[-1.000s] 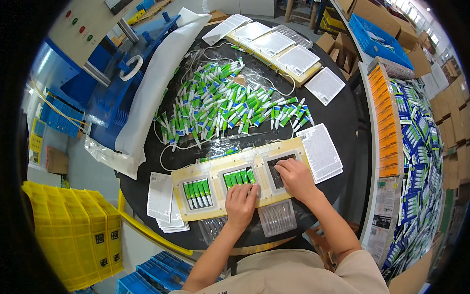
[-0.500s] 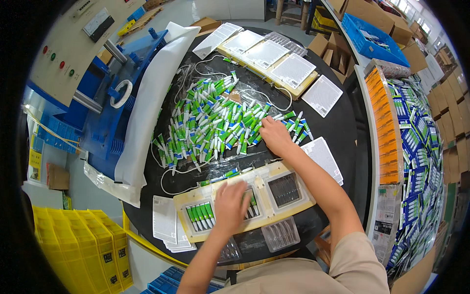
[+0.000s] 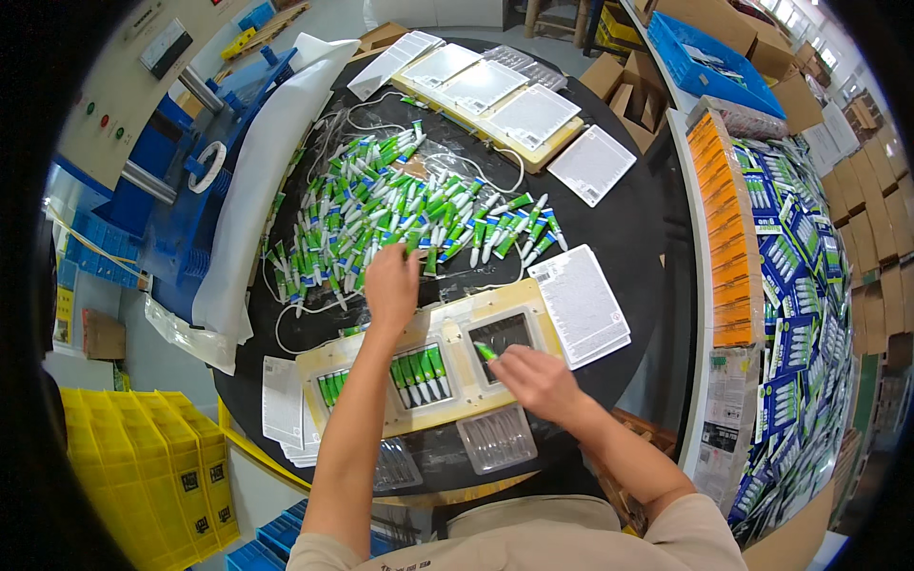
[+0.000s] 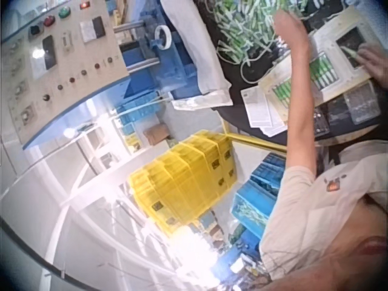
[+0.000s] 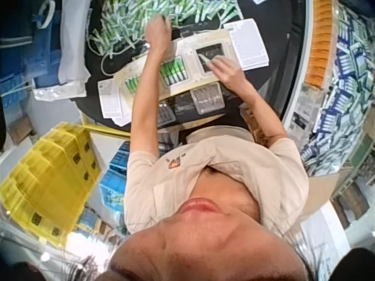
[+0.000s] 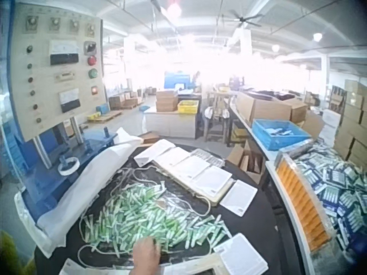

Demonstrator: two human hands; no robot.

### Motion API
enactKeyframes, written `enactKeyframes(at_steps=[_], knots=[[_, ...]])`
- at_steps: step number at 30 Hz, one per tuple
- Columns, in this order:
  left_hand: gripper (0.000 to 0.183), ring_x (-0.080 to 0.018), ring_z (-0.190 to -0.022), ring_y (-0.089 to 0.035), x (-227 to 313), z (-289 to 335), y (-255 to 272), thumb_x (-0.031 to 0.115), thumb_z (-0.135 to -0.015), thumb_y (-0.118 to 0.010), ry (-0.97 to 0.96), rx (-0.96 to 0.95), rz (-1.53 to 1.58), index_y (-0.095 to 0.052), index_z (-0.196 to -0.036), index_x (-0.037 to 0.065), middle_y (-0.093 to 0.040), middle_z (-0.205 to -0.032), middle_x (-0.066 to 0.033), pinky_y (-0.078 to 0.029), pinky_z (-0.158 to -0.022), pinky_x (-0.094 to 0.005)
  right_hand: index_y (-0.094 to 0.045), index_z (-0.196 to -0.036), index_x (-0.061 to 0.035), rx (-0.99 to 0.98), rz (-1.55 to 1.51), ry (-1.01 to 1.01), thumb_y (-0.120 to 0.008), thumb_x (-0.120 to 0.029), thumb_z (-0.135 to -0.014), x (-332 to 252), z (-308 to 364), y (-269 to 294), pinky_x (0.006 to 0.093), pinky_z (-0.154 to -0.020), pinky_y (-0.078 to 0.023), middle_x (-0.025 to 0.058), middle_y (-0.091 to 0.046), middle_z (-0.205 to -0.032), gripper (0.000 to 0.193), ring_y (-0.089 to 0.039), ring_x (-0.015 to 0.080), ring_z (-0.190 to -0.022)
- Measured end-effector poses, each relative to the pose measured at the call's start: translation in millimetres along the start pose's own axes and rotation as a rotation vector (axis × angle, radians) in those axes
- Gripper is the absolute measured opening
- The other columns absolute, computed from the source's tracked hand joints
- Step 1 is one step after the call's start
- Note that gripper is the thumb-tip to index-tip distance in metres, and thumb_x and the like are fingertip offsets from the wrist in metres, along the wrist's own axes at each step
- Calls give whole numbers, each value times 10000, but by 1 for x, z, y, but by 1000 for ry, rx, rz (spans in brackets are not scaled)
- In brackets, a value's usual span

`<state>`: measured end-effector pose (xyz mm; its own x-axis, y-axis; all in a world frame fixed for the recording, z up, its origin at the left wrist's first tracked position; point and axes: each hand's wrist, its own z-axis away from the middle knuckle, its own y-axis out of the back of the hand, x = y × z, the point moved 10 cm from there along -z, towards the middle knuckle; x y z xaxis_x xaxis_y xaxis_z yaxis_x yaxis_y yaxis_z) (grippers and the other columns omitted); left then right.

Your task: The person places green cylindrical batteries into a three-compartment wooden jig, then covers each compartment with a white paper sheet. The person repeats this cycle multiple times, stacking the completed units on the table.

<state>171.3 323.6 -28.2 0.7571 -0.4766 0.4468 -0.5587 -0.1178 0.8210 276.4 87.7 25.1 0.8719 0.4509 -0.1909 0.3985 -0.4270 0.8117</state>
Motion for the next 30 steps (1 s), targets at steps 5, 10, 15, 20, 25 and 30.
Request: enactKeyframes(at_steps=[5,10,15,20,25,30], knots=[[312,-354,-904,-583,8,74,50,112,-1023,-545,180,-42,378,-591,-1301,-19,-582,-1032,-182,-481,-809,-414,-707,-1052,7,-42,-28,50,-677,-61,-766,-3,3,-21,358,-807,-576,98,-683,-979,295,-678,249,-1002],[295,-298,-882,-663,36,155,46,129,-999,-613,463,-133,649,-627,-1259,-9,-685,-1034,-175,-532,-775,-361,-688,-998,-32,124,32,-175,-637,2,-777,100,-43,-14,405,-713,-556,127,-692,-1014,229,-663,304,-884],[249,-314,-740,-677,108,163,43,103,-915,-718,-37,52,355,-645,-1124,-12,-670,-905,-160,-554,-637,-381,-701,-866,-81,-328,405,-107,-652,-87,-809,186,-82,-88,373,-867,-497,60,-664,-973,76,-616,227,-1066],[229,-305,-697,-656,121,160,17,79,-847,-763,-115,83,152,-658,-1043,26,-677,-838,-128,-509,-612,-389,-677,-958,-88,-287,242,-39,-715,-107,-811,176,-73,-67,382,-946,-475,50,-677,-931,153,-637,231,-1013],[215,-185,-685,-594,133,158,14,192,-834,-774,-148,140,-52,-686,-982,62,-592,-728,-34,-378,-616,-354,-710,-1088,-33,19,-10,-310,-739,-86,-855,128,-29,10,394,-711,-542,109,-672,-894,240,-670,290,-817],[237,-178,-782,-609,129,165,10,246,-852,-737,-80,0,-125,-706,-1005,68,-649,-839,-27,-393,-687,-375,-720,-1075,-37,74,-23,-288,-768,-70,-789,58,14,22,365,-607,-542,82,-659,-840,292,-655,259,-741]])
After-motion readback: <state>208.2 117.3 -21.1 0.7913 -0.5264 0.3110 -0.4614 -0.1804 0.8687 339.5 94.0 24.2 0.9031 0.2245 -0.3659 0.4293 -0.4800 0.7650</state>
